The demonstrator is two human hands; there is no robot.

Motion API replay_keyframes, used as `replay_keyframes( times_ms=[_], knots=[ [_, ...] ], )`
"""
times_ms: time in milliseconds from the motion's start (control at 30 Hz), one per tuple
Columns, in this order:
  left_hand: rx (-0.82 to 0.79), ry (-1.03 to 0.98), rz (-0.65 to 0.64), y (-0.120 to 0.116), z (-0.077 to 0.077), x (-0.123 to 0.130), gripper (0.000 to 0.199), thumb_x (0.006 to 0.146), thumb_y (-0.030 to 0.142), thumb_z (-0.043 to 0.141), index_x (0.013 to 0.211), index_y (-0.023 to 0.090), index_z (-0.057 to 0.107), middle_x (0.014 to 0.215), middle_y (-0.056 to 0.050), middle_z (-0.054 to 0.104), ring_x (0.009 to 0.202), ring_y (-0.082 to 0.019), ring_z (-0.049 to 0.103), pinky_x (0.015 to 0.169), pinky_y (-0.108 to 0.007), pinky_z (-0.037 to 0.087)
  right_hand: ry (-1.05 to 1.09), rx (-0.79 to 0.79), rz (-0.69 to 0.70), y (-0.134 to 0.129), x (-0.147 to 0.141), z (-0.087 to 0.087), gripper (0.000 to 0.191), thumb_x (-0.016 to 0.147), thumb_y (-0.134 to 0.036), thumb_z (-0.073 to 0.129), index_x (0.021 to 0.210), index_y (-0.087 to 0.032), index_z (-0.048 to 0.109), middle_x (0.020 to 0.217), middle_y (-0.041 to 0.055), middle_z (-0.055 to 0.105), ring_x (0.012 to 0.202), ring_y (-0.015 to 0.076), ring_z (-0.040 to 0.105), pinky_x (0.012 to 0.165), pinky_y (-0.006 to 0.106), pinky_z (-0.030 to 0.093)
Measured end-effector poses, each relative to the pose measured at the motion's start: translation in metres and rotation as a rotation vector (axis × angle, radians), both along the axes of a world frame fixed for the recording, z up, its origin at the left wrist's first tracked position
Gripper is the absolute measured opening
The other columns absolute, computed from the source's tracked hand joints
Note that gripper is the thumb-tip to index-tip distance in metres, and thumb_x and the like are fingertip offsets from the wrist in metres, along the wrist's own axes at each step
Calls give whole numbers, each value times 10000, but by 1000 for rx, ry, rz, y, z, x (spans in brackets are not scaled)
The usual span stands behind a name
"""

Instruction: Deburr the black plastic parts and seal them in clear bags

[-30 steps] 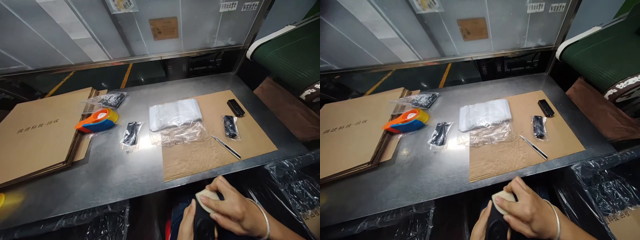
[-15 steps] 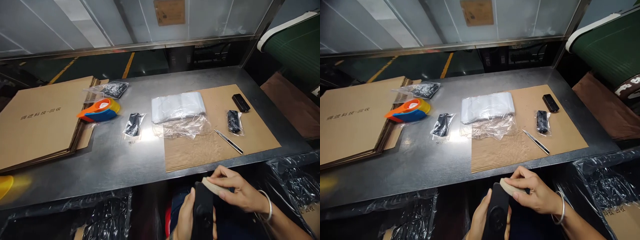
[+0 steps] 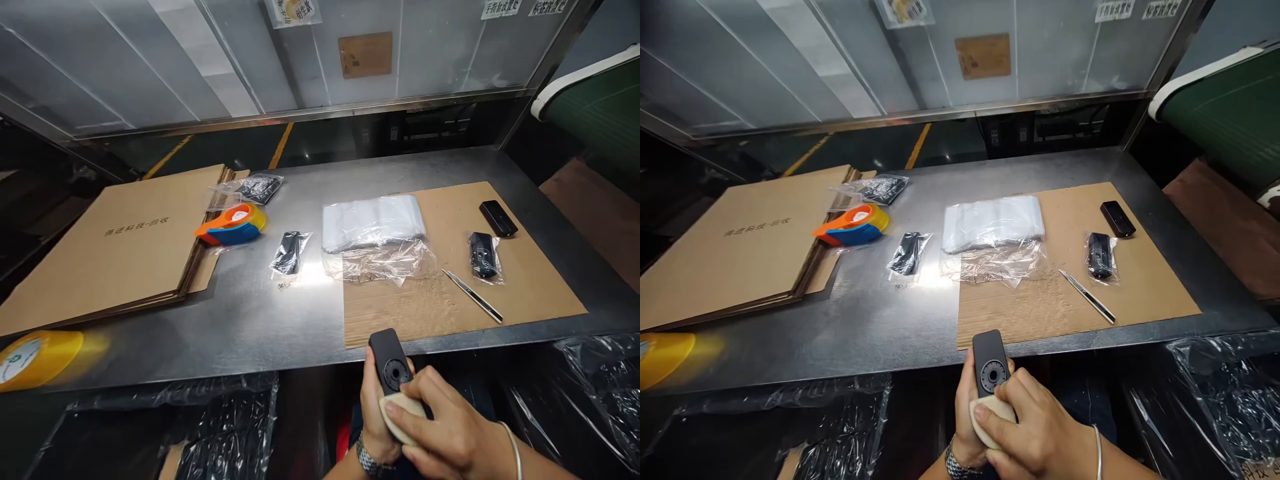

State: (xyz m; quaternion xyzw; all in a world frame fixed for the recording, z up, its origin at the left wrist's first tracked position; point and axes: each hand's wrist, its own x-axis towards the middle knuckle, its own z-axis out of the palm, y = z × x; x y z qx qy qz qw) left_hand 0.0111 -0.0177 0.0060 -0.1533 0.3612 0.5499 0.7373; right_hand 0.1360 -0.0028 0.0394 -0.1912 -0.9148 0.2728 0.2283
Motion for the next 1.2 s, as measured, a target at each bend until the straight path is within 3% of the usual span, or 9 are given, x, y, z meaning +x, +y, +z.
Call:
replay_keyframes(
  times_ms=[200, 333, 400, 500, 633, 767, 967, 1133, 1200],
  knots=[
    [-2, 52, 8, -2, -4, -9, 518, 776, 567, 441, 600, 102, 587, 517, -40, 528, 449, -119, 483, 460, -233, 375, -119, -29, 4, 3, 26, -14, 420, 821, -146, 492, 1239, -111, 476, 950, 138, 503, 821, 197, 469, 674, 336, 464],
    [113, 139, 62, 3, 3, -17, 348, 814, 464, 468, 1033, 220, 585, 628, 4, 552, 527, -131, 530, 541, -258, 430, -105, -130, -68, 9, 44, -25, 490, 825, -127, 478, 1306, -175, 397, 1002, 114, 485, 881, 192, 474, 729, 344, 456],
    [146, 145, 28, 5, 5, -15, 441, 821, 478, 453, 1231, 317, 437, 656, 24, 552, 536, -129, 539, 534, -255, 434, -16, -123, -84, 11, 42, -23, 534, 813, -113, 481, 1328, -178, 355, 1024, 113, 473, 914, 203, 465, 760, 367, 447],
    [145, 241, -42, 3, 1, -10, 569, 811, 556, 410, 1316, 300, 346, 675, 18, 573, 510, -118, 534, 524, -252, 440, 87, -37, -70, 10, 29, -15, 562, 780, -111, 520, 1317, -164, 361, 1043, 119, 451, 921, 217, 453, 759, 378, 449],
    [130, 590, -121, -4, -11, -8, 564, 819, 544, 407, 1280, 222, 443, 973, -66, 652, 936, -203, 594, 877, -322, 423, 115, 108, -64, 9, 11, -14, 518, 756, -118, 551, 1262, -132, 440, 1033, 132, 443, 890, 222, 450, 718, 374, 467],
    [249, 873, -177, -13, -17, -6, 507, 796, 510, 480, 1227, 245, 516, 1354, -25, 455, 1300, -186, 292, 1083, -270, 170, 101, 93, -241, 27, 8, -21, 521, 791, -116, 525, 1301, -158, 424, 1007, 116, 465, 887, 210, 464, 733, 382, 461],
    [282, 964, -94, -16, -19, 1, 495, 797, 470, 504, 1227, 225, 518, 1332, -42, 480, 1308, -210, 279, 1094, -304, 157, 213, -42, -382, 53, 16, -25, 470, 830, -162, 510, 1290, -233, 444, 1022, 85, 459, 942, 203, 464, 752, 369, 461],
    [73, 710, -279, -13, -26, -8, 511, 713, 549, 562, 1117, 238, 601, 1040, -84, 662, 1178, -326, 446, 941, -440, 404, 199, -52, -336, 33, 17, -27, 511, 818, -145, 506, 1313, -219, 406, 1052, 99, 441, 960, 218, 452, 761, 385, 455],
    [43, 707, -285, -13, -28, -12, 504, 693, 542, 591, 1074, 215, 623, 1065, -92, 653, 1186, -311, 443, 955, -417, 395, 154, -1, -257, 22, 16, -27, 525, 802, -141, 516, 1313, -182, 404, 1050, 114, 449, 933, 221, 459, 751, 392, 454]
  ],
)
